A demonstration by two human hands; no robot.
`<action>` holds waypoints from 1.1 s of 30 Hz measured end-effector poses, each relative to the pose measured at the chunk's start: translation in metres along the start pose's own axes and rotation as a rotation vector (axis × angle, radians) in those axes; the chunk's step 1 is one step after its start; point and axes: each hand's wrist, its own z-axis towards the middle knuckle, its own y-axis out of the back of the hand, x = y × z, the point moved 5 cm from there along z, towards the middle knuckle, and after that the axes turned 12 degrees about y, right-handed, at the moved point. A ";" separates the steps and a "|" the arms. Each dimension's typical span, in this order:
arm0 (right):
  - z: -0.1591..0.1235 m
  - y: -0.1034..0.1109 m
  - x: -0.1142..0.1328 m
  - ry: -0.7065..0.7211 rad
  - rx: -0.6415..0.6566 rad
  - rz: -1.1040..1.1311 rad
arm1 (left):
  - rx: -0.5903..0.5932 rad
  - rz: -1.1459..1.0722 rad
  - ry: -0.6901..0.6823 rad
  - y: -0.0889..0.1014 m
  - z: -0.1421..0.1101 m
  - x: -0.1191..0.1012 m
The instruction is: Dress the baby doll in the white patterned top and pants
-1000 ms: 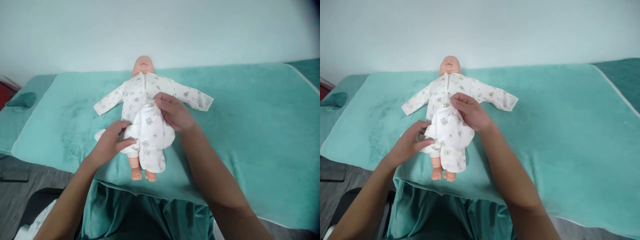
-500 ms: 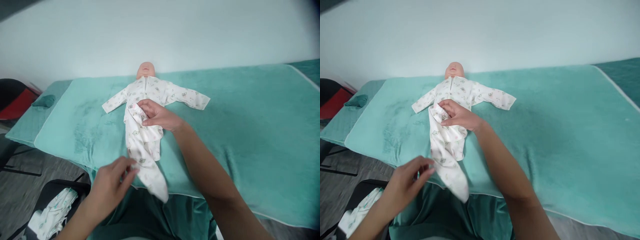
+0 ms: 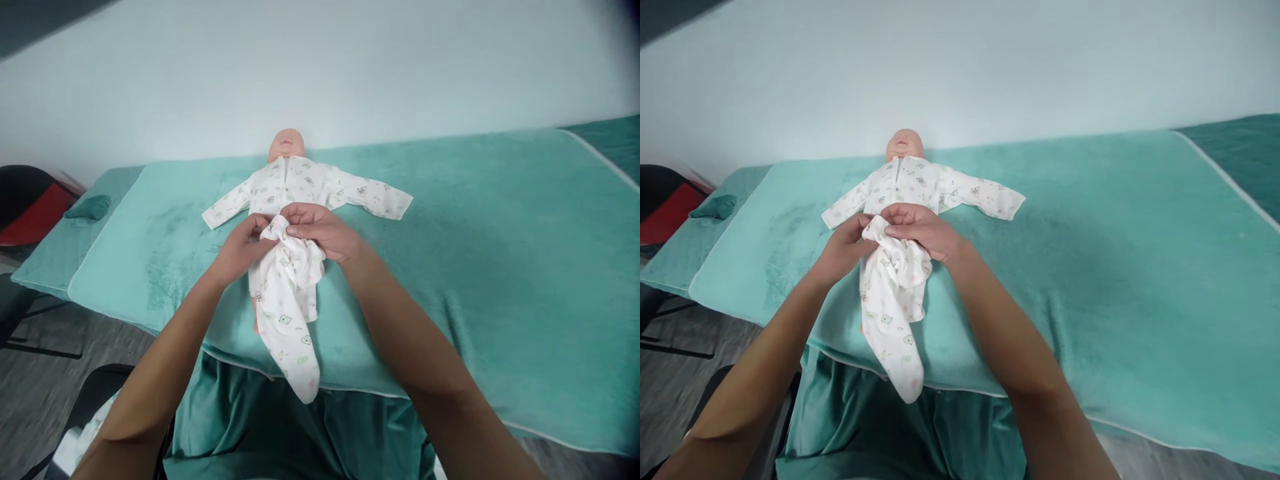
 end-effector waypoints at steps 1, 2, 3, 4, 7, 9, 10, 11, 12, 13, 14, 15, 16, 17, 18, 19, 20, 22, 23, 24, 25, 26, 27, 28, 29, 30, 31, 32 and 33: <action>0.000 0.001 0.001 -0.017 -0.020 -0.028 | -0.021 -0.029 0.015 0.001 0.001 0.002; 0.000 0.000 0.002 -0.037 -0.028 -0.072 | -0.062 -0.075 0.028 0.004 0.003 0.004; 0.000 -0.002 0.005 -0.059 -0.011 -0.133 | -0.119 -0.135 0.036 0.007 0.003 0.006; -0.001 -0.006 0.007 -0.087 0.035 -0.216 | -0.176 -0.199 0.040 0.009 0.004 0.009; -0.004 -0.022 0.009 -0.199 0.238 -0.533 | -0.212 -0.360 0.070 0.006 0.008 0.014; -0.007 -0.027 0.010 -0.229 0.265 -0.691 | -0.182 -0.420 0.101 -0.001 0.011 0.015; -0.007 -0.027 0.009 -0.220 0.238 -0.725 | -0.179 -0.436 0.112 -0.004 0.012 0.015; -0.008 -0.026 0.009 -0.201 0.195 -0.727 | -0.190 -0.443 0.116 -0.005 0.014 0.016; -0.008 -0.024 0.008 -0.180 0.145 -0.702 | -0.205 -0.441 0.116 -0.006 0.014 0.016; -0.009 -0.021 0.006 -0.160 0.089 -0.653 | -0.218 -0.430 0.111 -0.005 0.015 0.017; -0.009 -0.017 0.004 -0.141 0.031 -0.588 | -0.222 -0.412 0.103 -0.005 0.015 0.018; -0.009 -0.013 0.002 -0.121 -0.025 -0.510 | -0.217 -0.392 0.097 -0.004 0.015 0.019; -0.009 -0.010 0.000 -0.097 -0.073 -0.428 | -0.202 -0.371 0.096 -0.002 0.015 0.021; -0.008 -0.007 -0.002 -0.070 -0.107 -0.349 | -0.181 -0.345 0.096 0.000 0.014 0.022; -0.007 -0.006 -0.003 -0.047 -0.125 -0.280 | -0.146 -0.307 0.098 0.001 0.012 0.024; -0.007 -0.006 -0.004 -0.033 -0.132 -0.229 | -0.095 -0.258 0.106 0.003 0.010 0.025; -0.006 -0.006 -0.006 -0.030 -0.129 -0.198 | -0.024 -0.207 0.121 0.003 0.008 0.026; -0.006 -0.009 -0.007 -0.035 -0.114 -0.170 | 0.132 -0.141 0.164 0.001 0.001 0.029; -0.006 -0.011 -0.008 -0.039 -0.102 -0.166 | 0.181 -0.151 0.184 0.000 -0.002 0.030; -0.006 -0.013 -0.008 -0.044 -0.085 -0.166 | 0.197 -0.194 0.199 0.000 -0.004 0.031; -0.006 -0.015 -0.008 -0.051 -0.063 -0.169 | 0.180 -0.259 0.205 0.001 -0.006 0.031; -0.006 -0.017 -0.007 -0.062 -0.037 -0.175 | 0.141 -0.330 0.200 0.001 -0.006 0.032; -0.006 -0.018 -0.007 -0.077 -0.012 -0.181 | 0.094 -0.397 0.189 0.001 -0.006 0.032; -0.006 -0.020 -0.006 -0.096 0.016 -0.189 | 0.049 -0.455 0.174 0.001 -0.004 0.032; -0.006 -0.022 -0.004 -0.114 0.043 -0.200 | 0.014 -0.500 0.161 0.001 -0.003 0.032; -0.006 -0.023 -0.003 -0.134 0.069 -0.219 | -0.015 -0.534 0.148 0.000 -0.001 0.032; -0.006 -0.024 -0.002 -0.156 0.094 -0.249 | -0.033 -0.555 0.139 -0.002 0.002 0.031; -0.007 -0.025 -0.001 -0.181 0.120 -0.286 | -0.038 -0.565 0.139 -0.003 0.004 0.031; -0.008 -0.025 -0.001 -0.210 0.142 -0.326 | -0.032 -0.566 0.144 -0.005 0.007 0.030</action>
